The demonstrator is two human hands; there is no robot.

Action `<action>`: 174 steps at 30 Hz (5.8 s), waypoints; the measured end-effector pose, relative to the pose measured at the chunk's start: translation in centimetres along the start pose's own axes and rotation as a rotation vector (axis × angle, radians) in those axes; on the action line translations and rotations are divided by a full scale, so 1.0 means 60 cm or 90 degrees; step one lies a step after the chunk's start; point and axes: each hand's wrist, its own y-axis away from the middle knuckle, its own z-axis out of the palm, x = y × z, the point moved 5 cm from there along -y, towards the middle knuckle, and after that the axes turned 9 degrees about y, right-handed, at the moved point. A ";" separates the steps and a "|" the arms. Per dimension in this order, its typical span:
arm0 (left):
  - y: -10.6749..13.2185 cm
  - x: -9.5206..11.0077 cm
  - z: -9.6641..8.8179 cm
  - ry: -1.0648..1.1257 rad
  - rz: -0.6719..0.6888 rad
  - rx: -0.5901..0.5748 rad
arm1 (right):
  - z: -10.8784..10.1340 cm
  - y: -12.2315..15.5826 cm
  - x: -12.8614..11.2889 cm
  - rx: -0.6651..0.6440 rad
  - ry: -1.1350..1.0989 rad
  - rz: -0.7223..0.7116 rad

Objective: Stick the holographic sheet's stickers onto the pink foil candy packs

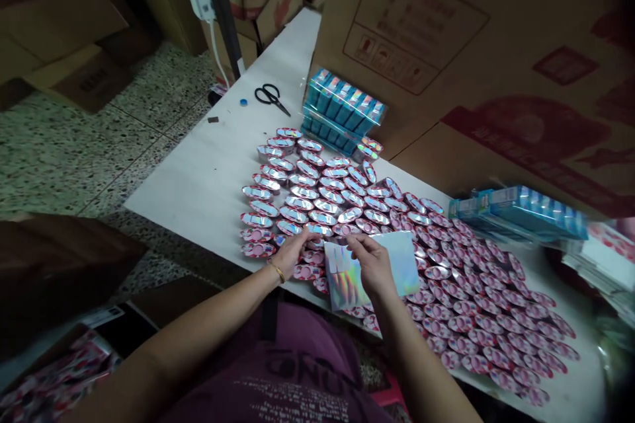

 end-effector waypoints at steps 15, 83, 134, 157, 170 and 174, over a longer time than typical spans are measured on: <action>0.068 -0.009 -0.252 0.060 -0.025 0.205 | 0.281 0.037 0.062 0.058 -0.153 0.101; 0.014 -0.012 0.087 -0.191 0.103 0.015 | -0.094 0.014 -0.041 -0.216 0.461 -0.298; 0.076 -0.091 -0.286 -0.252 0.003 0.402 | 0.299 0.081 0.040 -0.297 0.866 -0.422; -0.057 -0.037 0.216 -0.611 0.127 -0.048 | -0.122 -0.071 0.150 -0.075 0.745 -0.576; -0.064 -0.043 0.214 -0.557 0.146 -0.037 | -0.155 -0.067 0.145 -0.102 0.782 -0.594; -0.064 -0.046 0.211 -0.547 0.148 -0.018 | -0.146 -0.067 0.163 -0.135 0.791 -0.641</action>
